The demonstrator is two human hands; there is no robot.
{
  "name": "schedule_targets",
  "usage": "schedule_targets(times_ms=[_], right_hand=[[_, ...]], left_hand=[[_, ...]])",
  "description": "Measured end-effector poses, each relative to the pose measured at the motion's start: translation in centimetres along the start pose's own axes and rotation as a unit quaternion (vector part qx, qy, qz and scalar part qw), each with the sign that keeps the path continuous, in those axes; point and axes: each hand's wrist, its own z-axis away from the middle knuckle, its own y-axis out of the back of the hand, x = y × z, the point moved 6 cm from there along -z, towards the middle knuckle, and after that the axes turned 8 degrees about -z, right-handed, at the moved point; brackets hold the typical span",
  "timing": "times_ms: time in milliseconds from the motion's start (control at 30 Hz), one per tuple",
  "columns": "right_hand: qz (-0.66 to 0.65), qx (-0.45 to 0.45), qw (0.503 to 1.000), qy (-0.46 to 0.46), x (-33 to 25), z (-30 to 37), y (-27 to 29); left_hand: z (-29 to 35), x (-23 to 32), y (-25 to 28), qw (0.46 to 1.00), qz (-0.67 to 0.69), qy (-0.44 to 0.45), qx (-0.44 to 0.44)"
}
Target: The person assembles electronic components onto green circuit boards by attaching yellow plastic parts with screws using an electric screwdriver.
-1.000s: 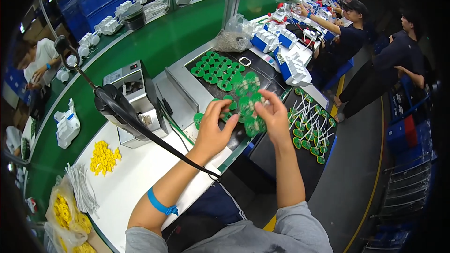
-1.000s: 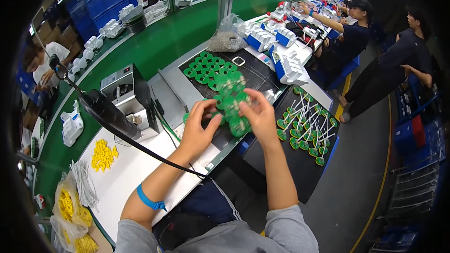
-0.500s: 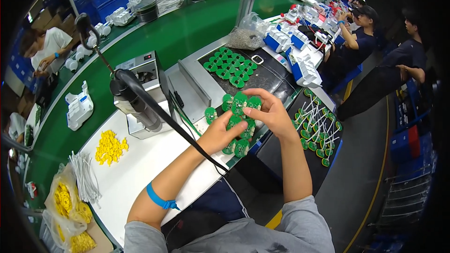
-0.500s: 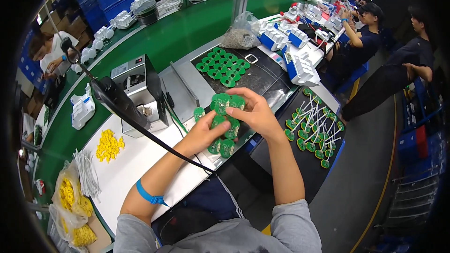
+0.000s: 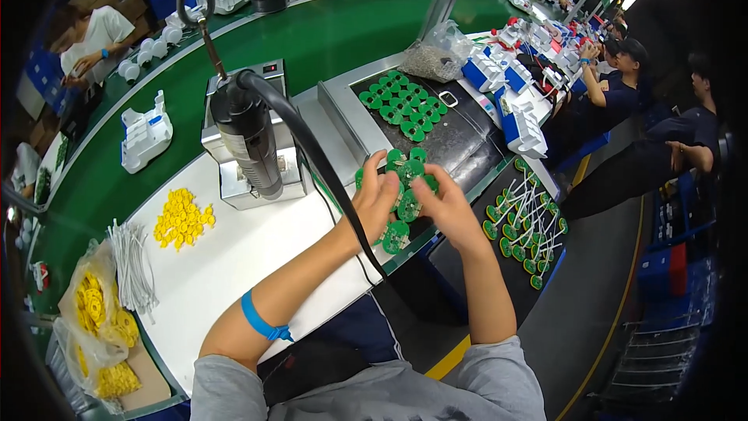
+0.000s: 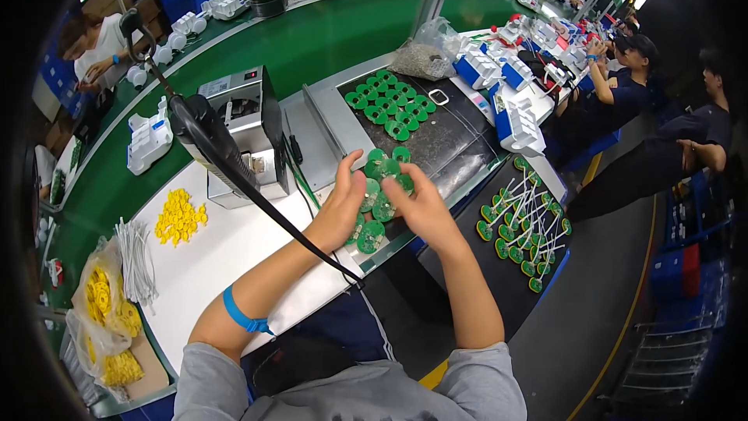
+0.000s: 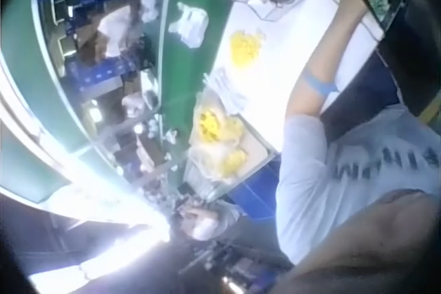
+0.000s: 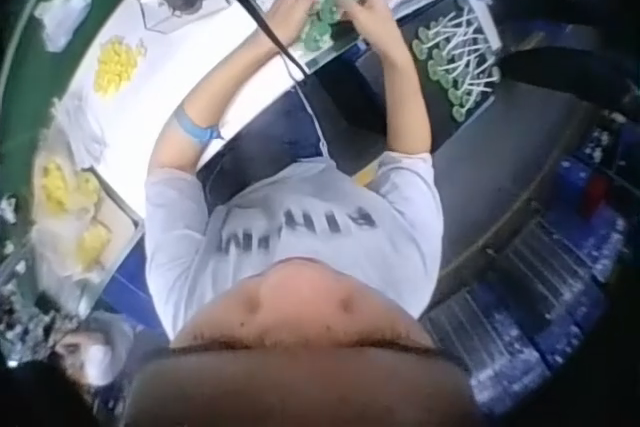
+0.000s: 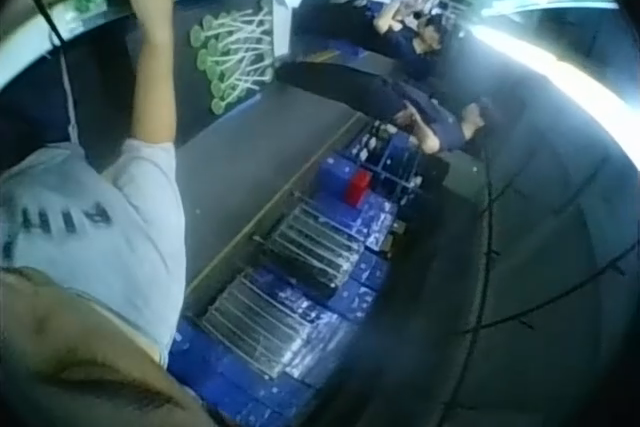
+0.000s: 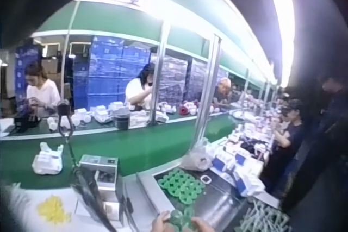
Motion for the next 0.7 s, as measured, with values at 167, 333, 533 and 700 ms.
schedule_targets(times_ms=[167, 333, 533, 700], right_hand=[[0.006, -0.009, 0.994, 0.111, -0.9, 0.9, -1.7], [-0.085, 0.093, 0.976, 0.179, -1.7, 1.8, 0.1], [-0.026, 0.033, 0.995, 0.093, -0.7, 1.2, 0.0], [0.071, 0.072, 0.973, 0.206, -0.2, 1.5, -0.5]], left_hand=[[0.4, 0.7, 0.3, 1.000, 0.017, 0.001, 0.014], [0.0, -2.4, -0.5, 0.975, 0.162, 0.119, -0.097], [0.1, -3.2, -0.5, 0.991, 0.069, -0.033, -0.114], [0.5, -2.9, -0.2, 0.992, -0.029, 0.032, -0.117]])
